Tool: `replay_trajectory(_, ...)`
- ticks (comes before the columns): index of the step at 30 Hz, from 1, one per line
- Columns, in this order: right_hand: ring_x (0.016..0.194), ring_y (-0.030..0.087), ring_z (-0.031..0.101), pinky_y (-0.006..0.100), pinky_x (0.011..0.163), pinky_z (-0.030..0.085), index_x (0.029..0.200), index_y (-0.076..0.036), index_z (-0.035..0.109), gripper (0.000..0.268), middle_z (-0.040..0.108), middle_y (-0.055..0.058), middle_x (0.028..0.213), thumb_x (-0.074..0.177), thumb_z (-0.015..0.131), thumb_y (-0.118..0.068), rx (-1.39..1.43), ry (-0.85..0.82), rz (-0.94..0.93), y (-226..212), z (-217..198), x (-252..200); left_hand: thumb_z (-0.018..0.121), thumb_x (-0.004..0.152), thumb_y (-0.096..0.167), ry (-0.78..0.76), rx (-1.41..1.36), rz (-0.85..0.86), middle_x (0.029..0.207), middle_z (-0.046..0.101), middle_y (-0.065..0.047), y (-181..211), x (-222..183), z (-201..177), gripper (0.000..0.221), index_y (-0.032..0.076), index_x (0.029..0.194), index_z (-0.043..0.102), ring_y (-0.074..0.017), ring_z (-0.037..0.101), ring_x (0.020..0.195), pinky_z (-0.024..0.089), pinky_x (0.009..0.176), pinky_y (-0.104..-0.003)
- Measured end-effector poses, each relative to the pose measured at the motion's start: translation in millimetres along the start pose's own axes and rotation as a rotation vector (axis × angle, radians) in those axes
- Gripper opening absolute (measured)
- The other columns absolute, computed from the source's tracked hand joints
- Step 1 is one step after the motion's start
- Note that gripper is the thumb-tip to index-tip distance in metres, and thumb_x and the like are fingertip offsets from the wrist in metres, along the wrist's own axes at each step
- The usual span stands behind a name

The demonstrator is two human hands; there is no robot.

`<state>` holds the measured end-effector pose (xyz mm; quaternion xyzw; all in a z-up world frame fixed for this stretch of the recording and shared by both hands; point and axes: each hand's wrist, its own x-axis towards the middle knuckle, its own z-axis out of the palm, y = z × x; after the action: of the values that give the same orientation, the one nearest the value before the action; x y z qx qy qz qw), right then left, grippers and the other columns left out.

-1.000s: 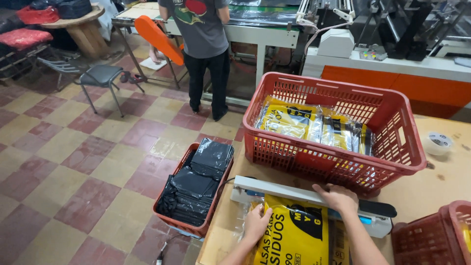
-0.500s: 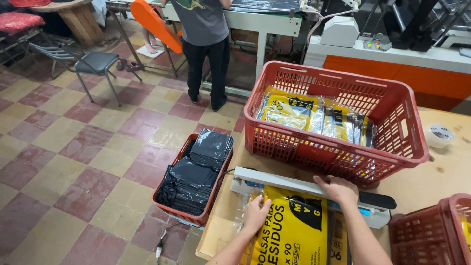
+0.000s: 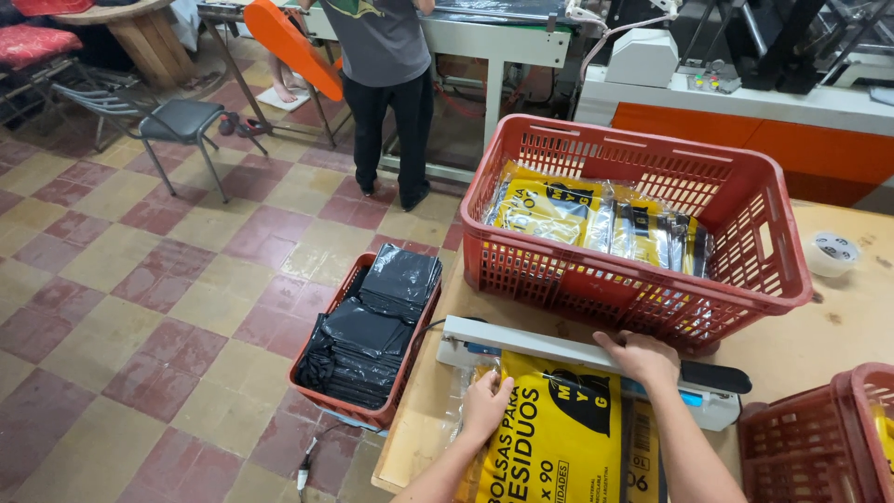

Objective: The person repeatedly places yellow plastic bags containing black trash bags onto a heat-sealing machine, closes the lid to seal each package, and then places the sealed bags into a red basket. The process is repeated for multiple units throughout the clip.

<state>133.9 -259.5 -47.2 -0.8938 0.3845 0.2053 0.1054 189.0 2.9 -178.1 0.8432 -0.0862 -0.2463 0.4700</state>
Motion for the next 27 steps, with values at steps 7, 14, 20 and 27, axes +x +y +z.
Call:
replay_trajectory(7,0.122,0.022,0.064,0.036,0.093,0.058,0.133,-0.035,0.062,0.079,0.070,-0.002,0.129,0.085,0.022,-0.083,-0.012,0.007,-0.003,3.5,5.7,6.7,0.057,0.098,0.043,0.000,-0.011,-0.005,0.070,0.060,0.007,-1.1,1.1,1.0,0.032,0.019,0.077,0.055,-0.0058,0.052,0.062,0.043,0.055,-0.022)
replay_trajectory(14,0.123,0.023,0.063,0.037,0.095,0.056,0.133,-0.035,0.062,0.079,0.069,-0.002,0.130,0.084,0.022,-0.083,-0.019,-0.002,-0.001,2.6,3.4,5.0,0.057,0.098,0.041,0.002,-0.005,0.012,0.069,0.056,0.007,-3.3,2.2,1.5,0.032,0.018,0.076,0.053,-0.0064,0.050,0.062,0.041,0.057,-0.022)
replay_trajectory(20,0.124,0.023,0.062,0.037,0.094,0.056,0.132,-0.036,0.063,0.078,0.069,-0.003,0.130,0.084,0.022,-0.082,-0.013,0.009,-0.007,2.6,3.2,3.7,0.058,0.097,0.042,0.030,0.014,0.037,0.072,0.062,0.005,-8.5,6.4,4.5,0.031,0.018,0.077,0.056,-0.0082,0.055,0.066,0.045,0.059,-0.025)
replay_trajectory(27,0.126,0.024,0.061,0.038,0.098,0.053,0.135,-0.033,0.062,0.081,0.067,-0.001,0.133,0.085,0.023,-0.082,-0.010,0.027,-0.012,3.7,5.8,5.2,0.054,0.100,0.038,0.003,-0.123,-0.039,0.069,0.052,0.006,-4.9,3.8,-0.5,0.034,0.018,0.073,0.051,-0.0077,0.045,0.063,0.038,0.059,-0.024)
